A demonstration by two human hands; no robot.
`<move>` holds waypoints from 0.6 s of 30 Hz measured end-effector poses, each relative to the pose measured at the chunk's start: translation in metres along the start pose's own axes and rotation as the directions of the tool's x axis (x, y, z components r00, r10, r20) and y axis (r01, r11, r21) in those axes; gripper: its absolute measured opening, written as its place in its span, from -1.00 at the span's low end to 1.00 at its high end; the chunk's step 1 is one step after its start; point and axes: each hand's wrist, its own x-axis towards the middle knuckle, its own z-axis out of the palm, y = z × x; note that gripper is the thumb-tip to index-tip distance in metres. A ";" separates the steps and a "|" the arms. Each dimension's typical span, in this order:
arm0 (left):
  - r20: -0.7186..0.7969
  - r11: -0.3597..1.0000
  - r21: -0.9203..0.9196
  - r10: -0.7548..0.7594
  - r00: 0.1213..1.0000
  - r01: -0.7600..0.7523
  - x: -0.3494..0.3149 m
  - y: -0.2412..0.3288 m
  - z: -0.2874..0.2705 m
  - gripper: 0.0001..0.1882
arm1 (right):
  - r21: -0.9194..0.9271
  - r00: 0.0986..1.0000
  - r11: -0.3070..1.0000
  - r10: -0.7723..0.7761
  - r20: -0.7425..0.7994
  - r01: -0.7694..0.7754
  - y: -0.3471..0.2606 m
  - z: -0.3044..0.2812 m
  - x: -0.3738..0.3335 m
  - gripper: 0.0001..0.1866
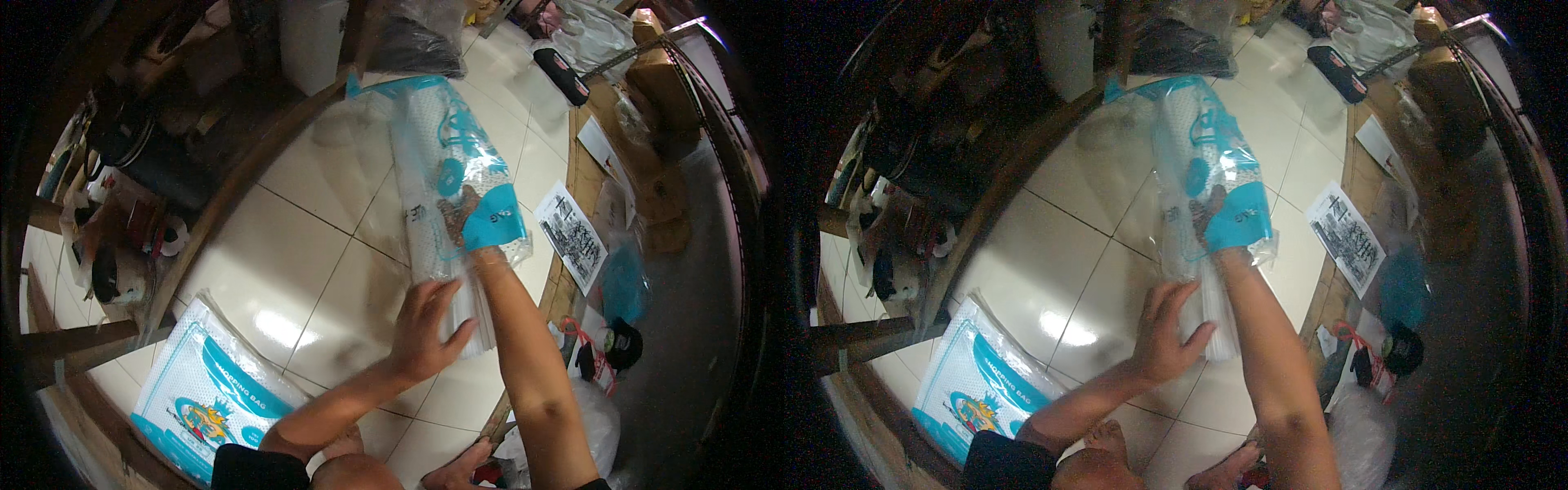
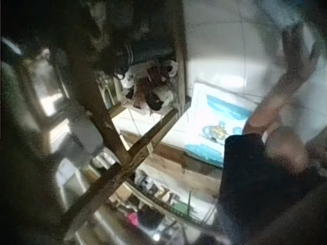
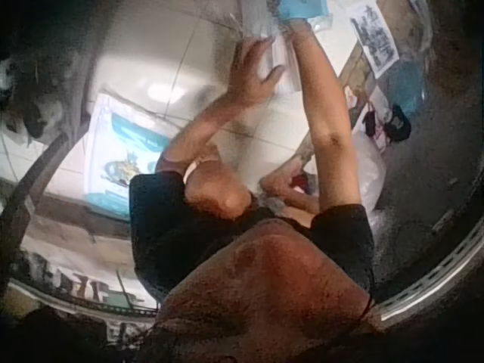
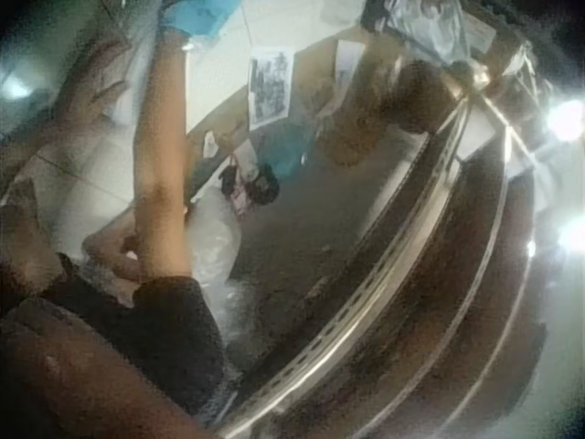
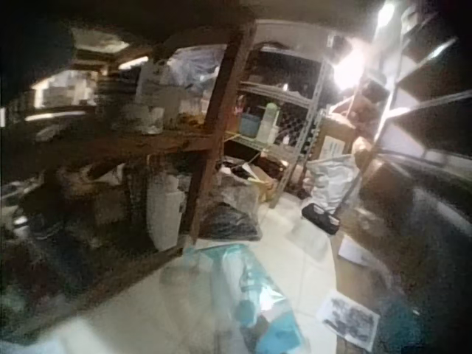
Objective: The person sits on the floor and folds a stack of white plastic shopping bags. They smooth each bag, fold it into a smaller rectangle, and place it into a clear bubble mailer. The person then seals the mailer and places it on the floor.
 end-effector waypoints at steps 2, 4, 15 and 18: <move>0.075 0.982 0.089 0.158 0.985 -0.165 0.055 0.022 0.002 -0.47 | -0.042 1.000 0.999 -0.019 0.011 0.019 -0.015 -0.011 0.000 -0.53; 0.192 0.950 0.182 0.217 0.957 -0.252 0.085 0.026 0.016 -0.56 | -0.034 0.998 0.999 -0.018 0.064 0.020 -0.024 -0.017 0.001 -0.53; 0.440 0.862 0.137 0.389 0.810 -0.488 0.074 0.039 0.008 -0.85 | 0.023 0.974 0.999 0.022 0.227 -0.028 -0.032 -0.016 0.012 -0.54; 0.406 0.845 0.032 0.477 0.779 -0.534 0.057 0.044 0.015 -0.78 | -0.022 0.964 0.998 0.070 0.255 -0.067 -0.026 -0.031 0.008 -0.54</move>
